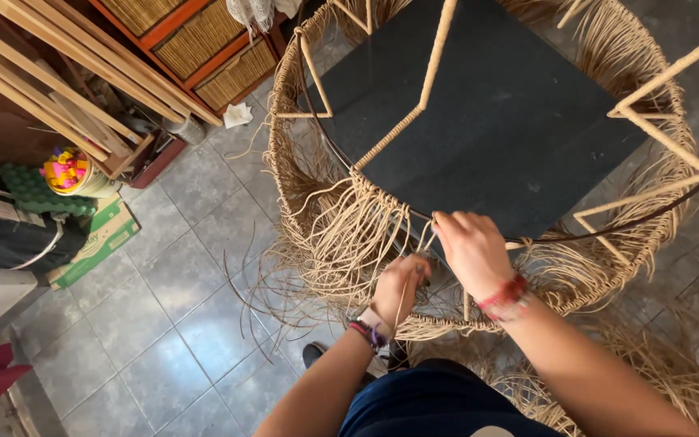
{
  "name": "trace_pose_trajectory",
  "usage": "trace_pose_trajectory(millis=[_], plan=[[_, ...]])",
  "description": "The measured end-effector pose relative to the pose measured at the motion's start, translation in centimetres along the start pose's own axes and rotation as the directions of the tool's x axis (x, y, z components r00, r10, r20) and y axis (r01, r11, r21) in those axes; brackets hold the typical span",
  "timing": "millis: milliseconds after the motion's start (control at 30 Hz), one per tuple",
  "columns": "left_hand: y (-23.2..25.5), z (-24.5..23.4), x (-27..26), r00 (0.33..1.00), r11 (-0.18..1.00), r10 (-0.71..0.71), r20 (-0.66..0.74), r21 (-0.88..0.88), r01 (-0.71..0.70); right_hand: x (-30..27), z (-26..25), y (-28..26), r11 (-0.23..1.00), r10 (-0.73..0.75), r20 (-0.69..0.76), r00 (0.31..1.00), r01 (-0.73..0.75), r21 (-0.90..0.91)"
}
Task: Weaving natural fiber strands into a large circular furniture frame
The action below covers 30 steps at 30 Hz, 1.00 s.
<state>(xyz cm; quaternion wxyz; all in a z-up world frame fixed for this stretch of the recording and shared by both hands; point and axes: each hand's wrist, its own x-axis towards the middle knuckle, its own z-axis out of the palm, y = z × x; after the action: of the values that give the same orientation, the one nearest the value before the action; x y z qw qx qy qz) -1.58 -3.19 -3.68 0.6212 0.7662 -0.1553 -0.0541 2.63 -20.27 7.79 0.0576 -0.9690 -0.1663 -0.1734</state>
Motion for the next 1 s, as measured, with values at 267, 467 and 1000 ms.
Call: trace_pose_trajectory(millis=[267, 467, 1000], plan=[[-1.2, -3.5, -1.3, 0.972, 0.967, -0.157, 0.173, 0.226, 0.116, 2.4, 3.6, -1.8, 0.999, 0.007, -0.132, 0.991, 0.001, 0.055], [1.8, -8.7, -3.6, 0.734, 0.79, -0.567, 0.374, 0.5, 0.355, 3.2, 1.1, -3.0, 0.997, 0.073, -0.122, 0.99, -0.072, 0.014], [13.7, -1.6, -13.0, 0.684, 0.925, -0.038, 0.729, -0.233, 0.299, -26.4, -9.6, -22.9, 0.328, 0.907, 0.011, 0.422, -0.722, 0.609]])
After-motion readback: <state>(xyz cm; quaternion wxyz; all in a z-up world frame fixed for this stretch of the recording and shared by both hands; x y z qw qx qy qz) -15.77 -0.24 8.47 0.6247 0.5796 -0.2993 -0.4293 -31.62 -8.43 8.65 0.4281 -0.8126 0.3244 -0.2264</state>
